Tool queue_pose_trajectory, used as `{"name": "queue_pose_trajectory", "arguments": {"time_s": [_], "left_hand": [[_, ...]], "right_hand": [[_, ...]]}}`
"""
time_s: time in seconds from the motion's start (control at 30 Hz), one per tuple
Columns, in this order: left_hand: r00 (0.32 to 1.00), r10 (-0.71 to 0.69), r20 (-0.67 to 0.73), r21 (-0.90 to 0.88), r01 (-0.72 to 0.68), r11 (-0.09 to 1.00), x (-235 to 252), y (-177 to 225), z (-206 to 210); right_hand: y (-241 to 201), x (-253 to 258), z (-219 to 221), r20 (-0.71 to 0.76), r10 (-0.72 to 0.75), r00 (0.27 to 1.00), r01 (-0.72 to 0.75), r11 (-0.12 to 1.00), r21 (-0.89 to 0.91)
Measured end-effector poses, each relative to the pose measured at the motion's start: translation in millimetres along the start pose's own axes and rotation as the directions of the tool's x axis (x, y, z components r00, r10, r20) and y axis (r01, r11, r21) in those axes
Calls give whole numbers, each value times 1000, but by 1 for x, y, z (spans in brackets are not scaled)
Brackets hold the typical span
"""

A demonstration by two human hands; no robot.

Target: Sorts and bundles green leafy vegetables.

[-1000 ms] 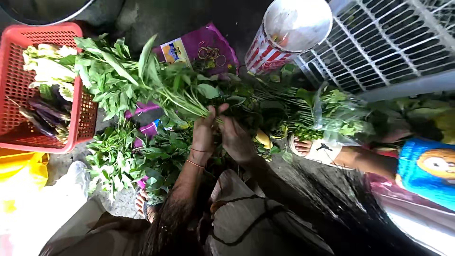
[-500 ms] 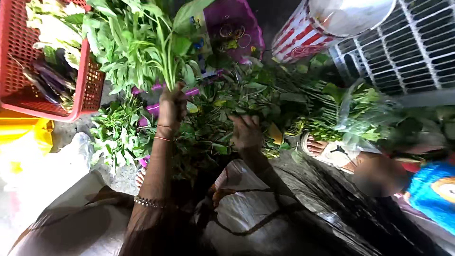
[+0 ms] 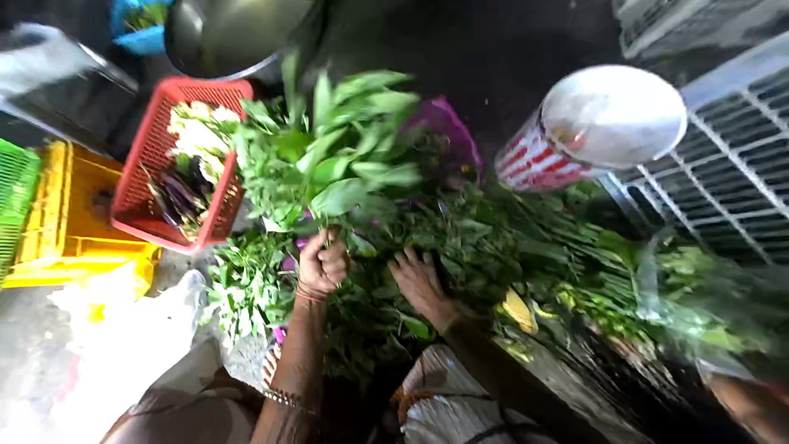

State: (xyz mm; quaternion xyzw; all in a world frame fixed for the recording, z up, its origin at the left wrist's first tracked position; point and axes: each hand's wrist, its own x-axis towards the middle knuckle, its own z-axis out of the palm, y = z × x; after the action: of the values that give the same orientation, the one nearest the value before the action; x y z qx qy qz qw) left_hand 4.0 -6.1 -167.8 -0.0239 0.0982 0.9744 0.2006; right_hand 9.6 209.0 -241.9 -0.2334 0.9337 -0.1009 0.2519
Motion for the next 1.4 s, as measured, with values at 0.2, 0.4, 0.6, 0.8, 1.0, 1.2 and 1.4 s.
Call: {"name": "queue_pose_trajectory", "arguments": {"time_s": [0.2, 0.4, 0.6, 0.8, 1.0, 1.2, 1.4], "left_hand": [[970, 53, 239, -155, -16, 988, 8, -15, -1], [988, 62, -141, 108, -47, 993, 3, -15, 20], [954, 295, -44, 230, -278, 933, 20, 24, 53], [708, 518, -480, 550, -217, 806, 24, 24, 46], [540, 614, -576, 621, -199, 758, 24, 14, 43], [568, 651, -504, 640, -261, 723, 14, 33, 59], [530, 679, -508, 655, -274, 704, 10, 39, 58]], "right_hand": [[10, -2, -3, 25, -40, 999, 40, 999, 11], [17, -22, -11, -323, -161, 933, 183, 982, 38], [52, -46, -34, -460, -32, 888, 111, 983, 147], [74, -71, -49, -366, 193, 910, 47, 831, 554], [36, -51, -31, -313, 107, 944, 124, 762, 635], [29, -9, 21, -212, -107, 971, 129, 987, 93], [30, -1, 26, -109, -232, 966, 229, 972, -43]]}}
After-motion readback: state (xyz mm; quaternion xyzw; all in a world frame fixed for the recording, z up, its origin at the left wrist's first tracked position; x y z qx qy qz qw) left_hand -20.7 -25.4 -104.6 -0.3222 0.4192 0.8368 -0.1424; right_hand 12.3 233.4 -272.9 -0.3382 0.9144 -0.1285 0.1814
